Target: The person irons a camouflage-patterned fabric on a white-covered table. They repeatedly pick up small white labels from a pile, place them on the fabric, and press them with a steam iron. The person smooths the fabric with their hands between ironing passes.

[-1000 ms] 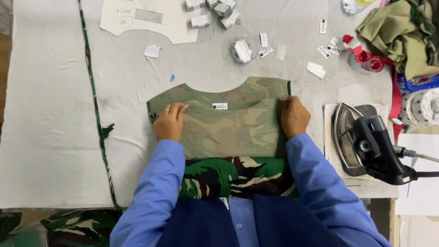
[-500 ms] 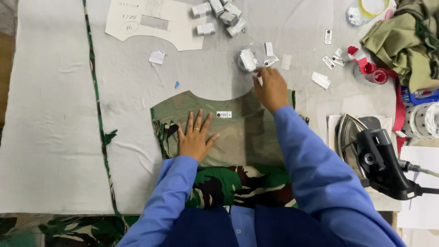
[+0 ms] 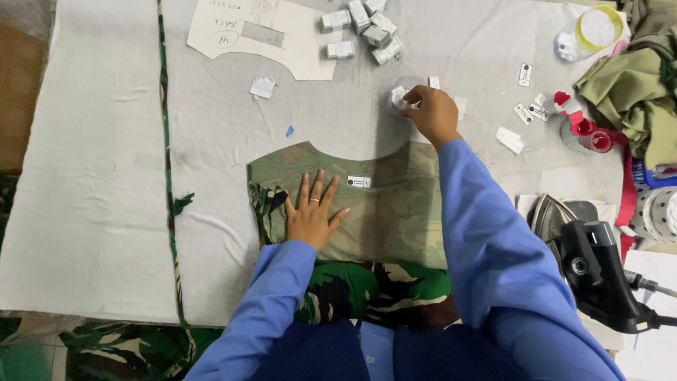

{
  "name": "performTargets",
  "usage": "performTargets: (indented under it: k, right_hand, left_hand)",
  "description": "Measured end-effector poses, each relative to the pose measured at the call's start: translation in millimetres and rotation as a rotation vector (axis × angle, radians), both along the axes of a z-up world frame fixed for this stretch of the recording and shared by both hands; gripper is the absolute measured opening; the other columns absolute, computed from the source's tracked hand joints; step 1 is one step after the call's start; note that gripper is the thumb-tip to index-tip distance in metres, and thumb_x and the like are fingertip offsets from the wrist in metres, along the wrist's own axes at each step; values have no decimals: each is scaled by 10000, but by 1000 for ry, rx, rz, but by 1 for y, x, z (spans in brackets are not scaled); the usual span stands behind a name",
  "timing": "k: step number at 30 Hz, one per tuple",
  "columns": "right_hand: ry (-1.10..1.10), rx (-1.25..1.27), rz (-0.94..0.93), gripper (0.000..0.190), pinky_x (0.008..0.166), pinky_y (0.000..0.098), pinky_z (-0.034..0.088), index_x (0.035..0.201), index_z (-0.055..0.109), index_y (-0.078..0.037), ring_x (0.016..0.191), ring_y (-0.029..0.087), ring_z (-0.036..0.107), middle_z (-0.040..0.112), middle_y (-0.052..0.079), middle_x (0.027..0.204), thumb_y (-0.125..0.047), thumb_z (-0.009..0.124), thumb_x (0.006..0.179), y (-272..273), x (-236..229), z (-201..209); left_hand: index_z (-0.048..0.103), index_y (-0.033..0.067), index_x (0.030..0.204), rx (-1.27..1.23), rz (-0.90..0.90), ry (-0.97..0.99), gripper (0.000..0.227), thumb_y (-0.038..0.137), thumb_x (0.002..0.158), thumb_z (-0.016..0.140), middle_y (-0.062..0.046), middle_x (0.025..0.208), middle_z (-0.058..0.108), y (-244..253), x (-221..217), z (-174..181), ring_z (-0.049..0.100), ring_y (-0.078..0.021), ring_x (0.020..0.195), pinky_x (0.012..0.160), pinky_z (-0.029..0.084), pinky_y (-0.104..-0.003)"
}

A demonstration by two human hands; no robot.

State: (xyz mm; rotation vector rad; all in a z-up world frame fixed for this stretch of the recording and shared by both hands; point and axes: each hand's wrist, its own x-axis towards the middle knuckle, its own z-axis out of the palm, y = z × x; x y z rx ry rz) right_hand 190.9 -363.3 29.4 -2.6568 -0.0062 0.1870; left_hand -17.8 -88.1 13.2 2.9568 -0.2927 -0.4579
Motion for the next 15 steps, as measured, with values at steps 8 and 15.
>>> performTargets:
  k: [8,15]
  right_hand:
    - [62,19,70,274,833,386,517,1090,690,-218,966,184,666,724,-37,985,-250,779,832,-7,10,0]
    - [-123,131,-29,134,795,348,519,1083,707,-263,905,185,690,715,-48,928,-225,674,959,-15,-6,7]
  left_hand:
    - [108,369,1553,5,-7,-76,698,668,946,280,-6,1647,86,1,-2,-8,88,-285,1505,1079,152,-707]
    - [112,368,1553,-13,0,-69,700,669,945,286,-7,1648,82,2,-1,-7,76,-285,1508,1079,156,-712]
